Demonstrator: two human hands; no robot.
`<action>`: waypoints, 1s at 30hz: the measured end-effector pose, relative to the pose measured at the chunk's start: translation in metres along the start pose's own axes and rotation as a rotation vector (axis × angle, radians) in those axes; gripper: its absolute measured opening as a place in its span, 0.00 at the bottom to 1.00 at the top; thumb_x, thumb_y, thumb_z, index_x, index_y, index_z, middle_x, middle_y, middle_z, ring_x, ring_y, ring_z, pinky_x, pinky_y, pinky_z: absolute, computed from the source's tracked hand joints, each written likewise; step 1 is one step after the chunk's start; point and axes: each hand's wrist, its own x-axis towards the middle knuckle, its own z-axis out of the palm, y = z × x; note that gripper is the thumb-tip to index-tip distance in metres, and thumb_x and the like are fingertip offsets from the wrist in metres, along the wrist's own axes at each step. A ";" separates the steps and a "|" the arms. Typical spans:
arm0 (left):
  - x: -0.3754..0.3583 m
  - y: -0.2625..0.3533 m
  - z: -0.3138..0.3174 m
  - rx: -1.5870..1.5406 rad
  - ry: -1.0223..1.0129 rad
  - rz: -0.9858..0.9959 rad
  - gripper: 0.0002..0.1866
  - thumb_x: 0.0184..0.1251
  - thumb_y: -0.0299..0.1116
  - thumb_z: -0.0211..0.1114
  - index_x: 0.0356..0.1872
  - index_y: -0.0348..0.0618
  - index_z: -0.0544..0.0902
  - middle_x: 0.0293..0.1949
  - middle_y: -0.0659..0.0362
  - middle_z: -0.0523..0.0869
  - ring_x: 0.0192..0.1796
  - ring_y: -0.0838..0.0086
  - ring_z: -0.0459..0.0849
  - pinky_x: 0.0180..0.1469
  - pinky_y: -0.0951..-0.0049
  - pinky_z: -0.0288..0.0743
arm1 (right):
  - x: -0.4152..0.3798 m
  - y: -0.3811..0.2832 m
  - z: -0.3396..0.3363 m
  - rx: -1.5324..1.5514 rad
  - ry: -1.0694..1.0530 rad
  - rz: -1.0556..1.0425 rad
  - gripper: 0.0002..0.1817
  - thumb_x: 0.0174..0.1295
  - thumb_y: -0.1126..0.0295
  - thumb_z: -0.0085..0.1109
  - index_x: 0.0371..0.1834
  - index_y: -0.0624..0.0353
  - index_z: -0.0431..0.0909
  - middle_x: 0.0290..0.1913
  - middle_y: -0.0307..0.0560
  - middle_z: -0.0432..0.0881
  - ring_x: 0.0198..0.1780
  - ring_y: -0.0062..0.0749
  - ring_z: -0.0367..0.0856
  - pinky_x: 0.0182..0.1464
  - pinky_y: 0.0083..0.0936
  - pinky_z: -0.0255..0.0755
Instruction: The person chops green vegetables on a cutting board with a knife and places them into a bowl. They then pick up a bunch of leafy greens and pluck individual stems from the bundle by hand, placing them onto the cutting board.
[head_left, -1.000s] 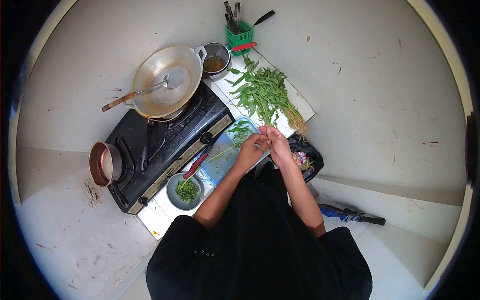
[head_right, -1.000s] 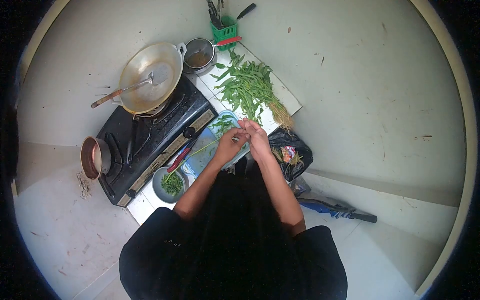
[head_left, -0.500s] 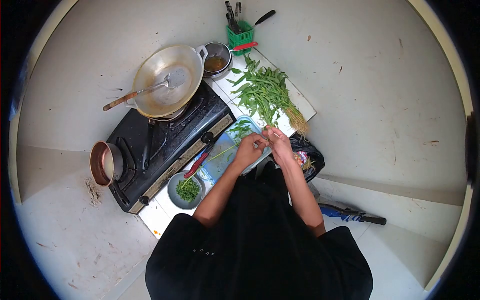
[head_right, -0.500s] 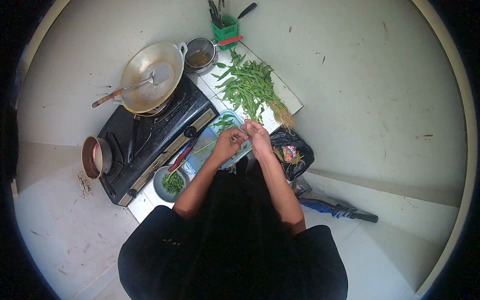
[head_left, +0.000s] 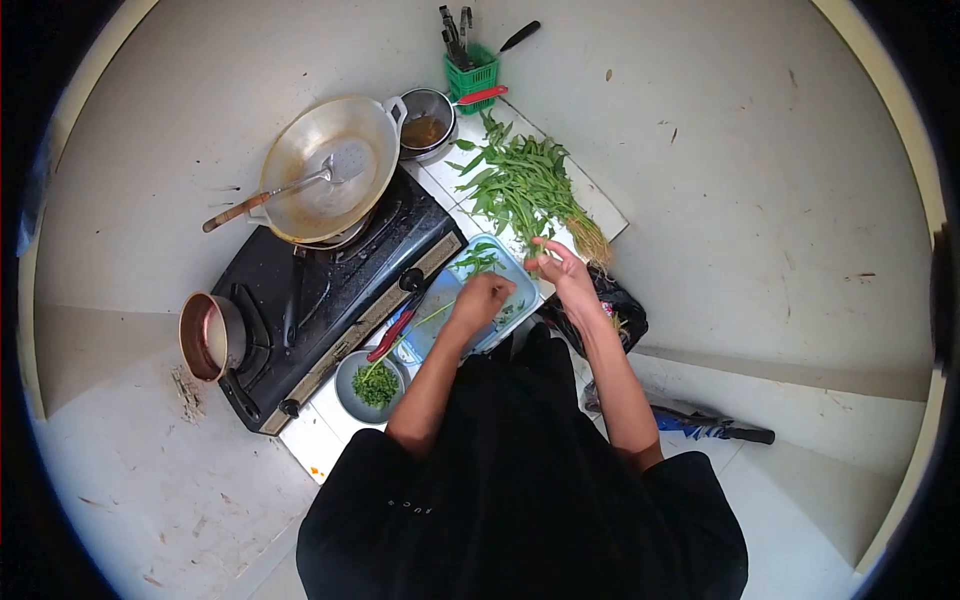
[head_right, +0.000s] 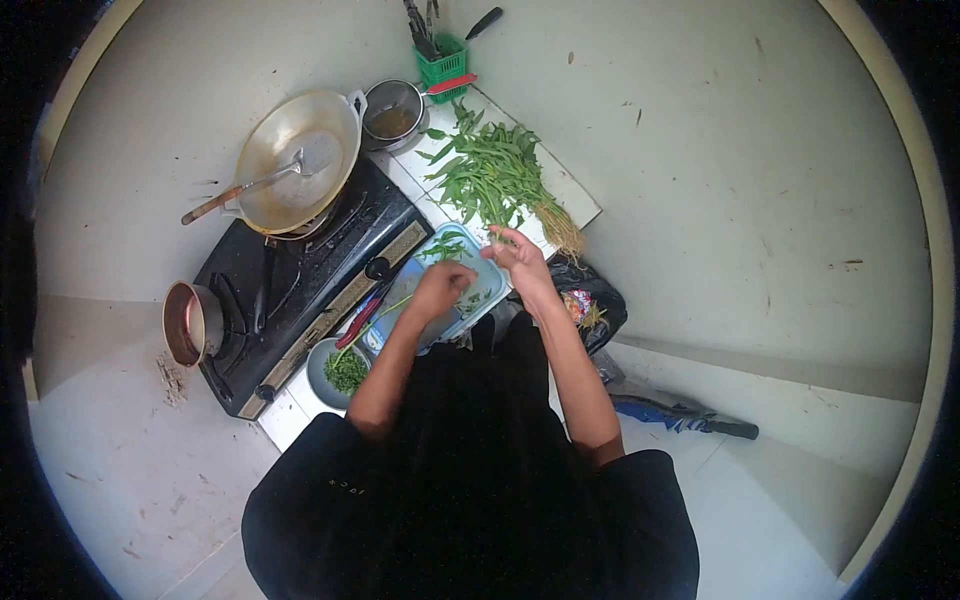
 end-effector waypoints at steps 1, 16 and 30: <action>0.005 -0.005 -0.002 0.050 0.108 -0.035 0.08 0.61 0.27 0.65 0.39 0.42 0.88 0.40 0.49 0.86 0.38 0.57 0.86 0.44 0.64 0.78 | -0.002 0.004 0.000 -0.036 -0.017 -0.042 0.23 0.71 0.67 0.55 0.68 0.54 0.67 0.41 0.44 0.86 0.45 0.18 0.78 0.54 0.23 0.66; 0.018 0.017 -0.010 -0.795 0.089 -0.349 0.16 0.73 0.41 0.60 0.44 0.37 0.85 0.33 0.61 0.85 0.35 0.81 0.80 0.41 0.79 0.73 | -0.021 0.059 0.000 -0.312 -0.364 0.035 0.19 0.69 0.74 0.54 0.63 0.60 0.71 0.45 0.50 0.84 0.48 0.24 0.80 0.55 0.25 0.68; 0.016 0.022 0.005 -0.473 0.215 -0.100 0.10 0.66 0.32 0.68 0.37 0.33 0.85 0.28 0.62 0.85 0.32 0.83 0.80 0.35 0.80 0.73 | -0.002 0.062 -0.006 -0.180 -0.016 -0.081 0.09 0.66 0.73 0.61 0.45 0.66 0.77 0.36 0.42 0.84 0.40 0.21 0.80 0.46 0.18 0.72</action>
